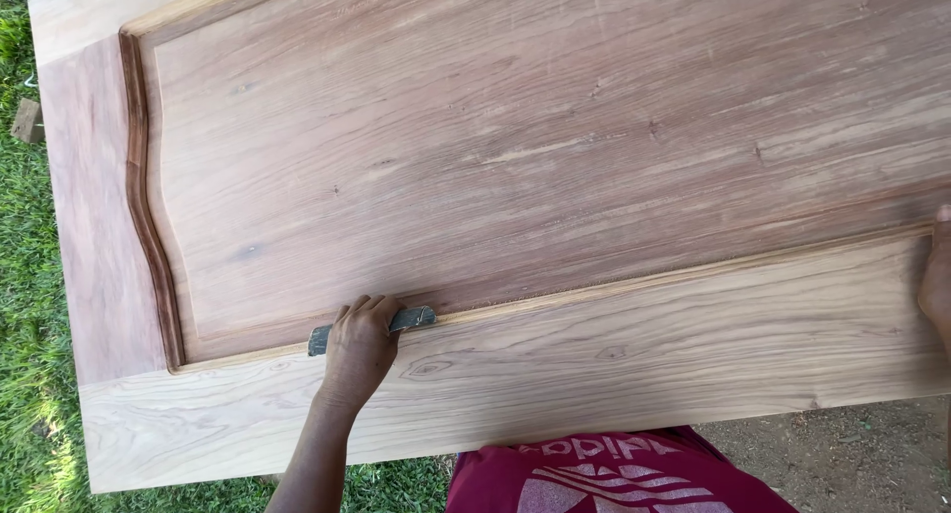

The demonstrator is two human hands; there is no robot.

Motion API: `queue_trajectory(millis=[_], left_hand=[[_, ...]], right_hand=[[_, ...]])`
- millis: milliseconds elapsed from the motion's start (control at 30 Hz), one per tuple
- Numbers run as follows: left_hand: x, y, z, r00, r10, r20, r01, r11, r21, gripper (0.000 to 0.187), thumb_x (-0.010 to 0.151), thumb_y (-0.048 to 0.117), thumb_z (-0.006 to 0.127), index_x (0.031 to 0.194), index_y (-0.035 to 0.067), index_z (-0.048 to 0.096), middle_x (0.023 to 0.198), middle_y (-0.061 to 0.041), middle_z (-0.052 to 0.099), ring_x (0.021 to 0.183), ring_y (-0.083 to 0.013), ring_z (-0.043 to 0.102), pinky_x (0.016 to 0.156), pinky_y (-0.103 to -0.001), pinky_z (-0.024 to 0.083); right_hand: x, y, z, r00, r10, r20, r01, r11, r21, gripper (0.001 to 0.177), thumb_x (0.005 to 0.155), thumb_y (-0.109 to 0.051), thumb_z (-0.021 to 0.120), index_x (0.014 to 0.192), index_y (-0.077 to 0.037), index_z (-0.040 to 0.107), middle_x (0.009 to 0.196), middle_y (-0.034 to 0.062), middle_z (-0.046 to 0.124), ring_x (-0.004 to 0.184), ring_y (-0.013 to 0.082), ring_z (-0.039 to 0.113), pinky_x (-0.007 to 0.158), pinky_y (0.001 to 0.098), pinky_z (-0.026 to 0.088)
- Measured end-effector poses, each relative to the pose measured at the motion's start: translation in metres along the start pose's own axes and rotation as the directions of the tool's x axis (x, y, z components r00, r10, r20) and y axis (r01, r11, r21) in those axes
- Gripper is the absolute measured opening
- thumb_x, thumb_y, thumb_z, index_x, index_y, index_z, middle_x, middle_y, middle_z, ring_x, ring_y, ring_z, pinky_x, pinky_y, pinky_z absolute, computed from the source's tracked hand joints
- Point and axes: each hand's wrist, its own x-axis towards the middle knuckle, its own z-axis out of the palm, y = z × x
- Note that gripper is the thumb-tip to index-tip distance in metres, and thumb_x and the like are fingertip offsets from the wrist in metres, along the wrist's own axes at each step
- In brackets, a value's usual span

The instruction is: Sanding the surface and grooves of a wooden door using sandpaper.

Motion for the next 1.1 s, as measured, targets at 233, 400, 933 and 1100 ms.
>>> queue_trajectory(millis=[233, 400, 933, 1100], left_hand=[[0.016, 0.046, 0.038, 0.932, 0.16, -0.324, -0.197, 0.977, -0.083, 0.015, 0.088, -0.003, 0.067, 0.083, 0.01, 0.069, 0.084, -0.006, 0.075, 0.083, -0.0193, 0.073, 0.081, -0.04, 0.059], [0.047, 0.157, 0.032, 0.87, 0.305, -0.387, -0.376, 0.919, -0.121, 0.026, 0.085, -0.016, 0.056, 0.088, 0.006, 0.07, 0.087, -0.012, 0.075, 0.083, -0.0214, 0.072, 0.081, -0.041, 0.06], [0.006, 0.066, 0.014, 0.87, 0.263, -0.416, -0.31, 0.95, -0.047, 0.013, 0.077, 0.001, 0.072, 0.089, 0.007, 0.072, 0.085, -0.009, 0.075, 0.088, -0.0254, 0.073, 0.078, -0.043, 0.057], [0.036, 0.139, 0.036, 0.788, 0.381, -0.484, -0.46, 0.886, -0.053, 0.03, 0.084, -0.016, 0.057, 0.095, 0.007, 0.072, 0.09, -0.01, 0.075, 0.087, -0.0219, 0.073, 0.086, -0.043, 0.059]], right_hand=[[-0.036, -0.069, 0.023, 0.991, -0.053, -0.12, 0.011, 0.944, -0.33, 0.054, 0.13, -0.04, 0.029, 0.135, 0.006, 0.056, 0.117, 0.0292, 0.072, 0.096, 0.0313, 0.073, 0.088, 0.0388, 0.059], [-0.064, -0.162, 0.035, 0.887, -0.38, -0.262, 0.179, 0.807, -0.563, 0.047, 0.123, -0.029, 0.047, 0.148, 0.011, 0.05, 0.126, 0.0315, 0.065, 0.112, 0.0416, 0.067, 0.096, 0.0482, 0.055], [-0.065, -0.16, 0.026, 0.93, -0.302, -0.211, -0.008, 0.554, -0.832, 0.051, 0.121, -0.044, 0.046, 0.147, -0.001, 0.052, 0.155, 0.0224, 0.041, 0.147, 0.0397, 0.041, 0.118, 0.0576, 0.037], [-0.071, -0.186, 0.03, 0.941, -0.235, -0.243, -0.005, 0.708, -0.706, 0.051, 0.118, -0.041, 0.052, 0.147, 0.001, 0.05, 0.159, 0.0257, 0.039, 0.143, 0.0442, 0.042, 0.113, 0.0583, 0.039]])
